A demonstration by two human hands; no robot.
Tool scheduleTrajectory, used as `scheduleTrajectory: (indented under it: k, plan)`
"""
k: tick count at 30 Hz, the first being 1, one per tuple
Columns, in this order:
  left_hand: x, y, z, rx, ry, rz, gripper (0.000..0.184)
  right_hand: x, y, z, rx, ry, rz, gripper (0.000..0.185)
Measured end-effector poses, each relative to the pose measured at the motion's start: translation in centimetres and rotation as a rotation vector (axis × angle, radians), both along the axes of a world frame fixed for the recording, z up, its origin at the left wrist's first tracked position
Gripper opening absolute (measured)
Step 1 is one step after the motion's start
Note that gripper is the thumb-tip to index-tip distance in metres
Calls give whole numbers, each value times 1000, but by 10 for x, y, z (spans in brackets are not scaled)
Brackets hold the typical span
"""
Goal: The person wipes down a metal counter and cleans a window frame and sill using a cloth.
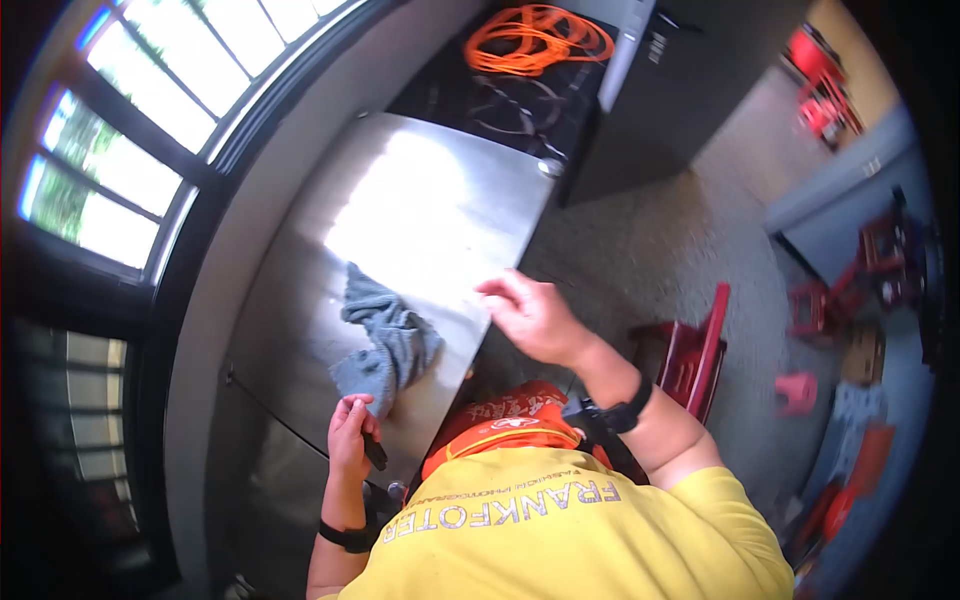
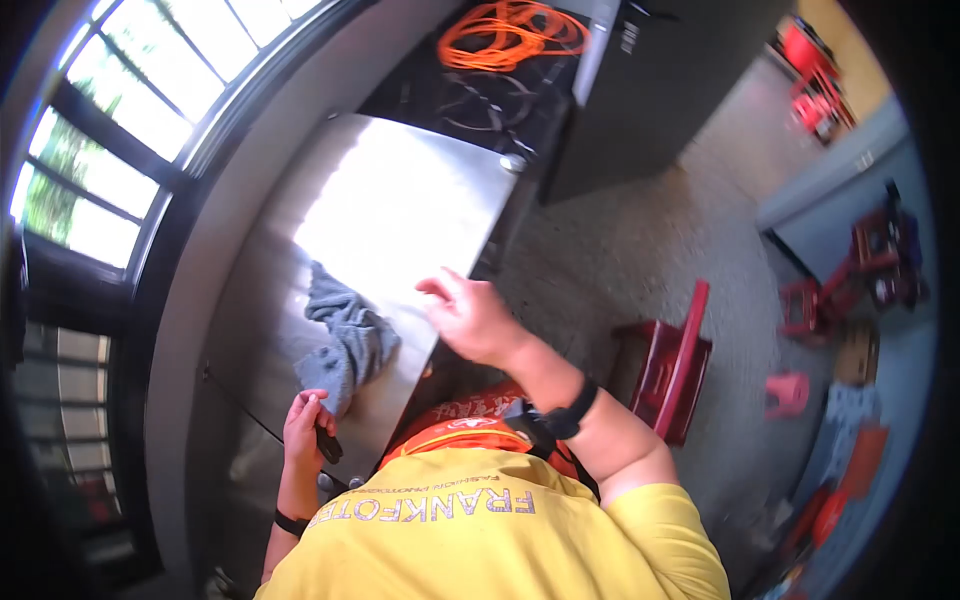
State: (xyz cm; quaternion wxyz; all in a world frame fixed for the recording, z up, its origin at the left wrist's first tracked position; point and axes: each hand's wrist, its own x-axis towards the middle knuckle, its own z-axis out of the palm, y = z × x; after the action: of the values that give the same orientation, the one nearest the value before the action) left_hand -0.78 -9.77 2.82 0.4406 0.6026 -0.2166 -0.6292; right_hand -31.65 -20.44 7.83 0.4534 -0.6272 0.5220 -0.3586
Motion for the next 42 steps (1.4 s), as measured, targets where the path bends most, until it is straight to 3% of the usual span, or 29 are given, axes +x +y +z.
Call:
scheduleTrajectory:
  k: [1,3,5,8,9,11,12,13,15,16,18,21,23,26,28,30,35,37,40,42]
  plan:
    - [7,5,-6,-24,-50,108,11,30,-14,6,31,-32,72,30]
    - [16,16,-15,-29,-178,240,11,90,-33,-44,-342,178,351,51]
    - [20,26,-30,-23,-401,393,12,145,-16,-77,-276,472,546,79]
    - [8,37,-49,-6,-650,551,15,174,-15,-108,-570,748,965,85]
    - [8,47,-74,13,-930,558,16,174,-20,-125,-616,678,976,79]
    - [-11,41,-73,92,-1068,524,18,157,-63,-153,-654,590,932,71]
    - [-25,33,-63,140,-1068,509,20,137,-100,-142,-501,599,813,62]
    - [-33,30,-67,170,-1053,519,20,116,-137,-155,-620,673,561,56]
    - [-41,22,-79,109,-1272,392,19,60,-222,-146,-582,899,243,52]
    - [-44,19,-81,126,-1262,386,19,30,-261,-148,-511,958,92,53]
    - [-49,9,-88,234,-1611,293,18,-17,-311,-142,-437,952,-102,48]
    - [-46,4,-87,282,-1621,245,16,7,-271,-144,-538,961,-42,38]
    - [-45,7,-90,294,-1653,198,15,50,-183,-135,-723,740,213,22]
    - [-43,9,-93,308,-1642,181,16,79,-43,-121,-747,353,805,19]
    - [-42,9,-93,305,-1633,174,16,77,-30,-120,-729,197,979,18]
    - [-41,11,-94,276,-1630,172,17,49,-64,-122,-736,334,920,17]
    - [-39,10,-87,277,-1562,163,23,-58,-194,-131,-571,797,147,26]
    - [-40,11,-86,273,-1549,168,18,-68,-218,-140,-572,854,28,23]
    - [-34,15,-85,231,-1420,198,19,-19,-169,-144,-564,871,46,23]
    - [-24,20,-80,218,-1341,215,17,37,-94,-132,-583,629,431,22]
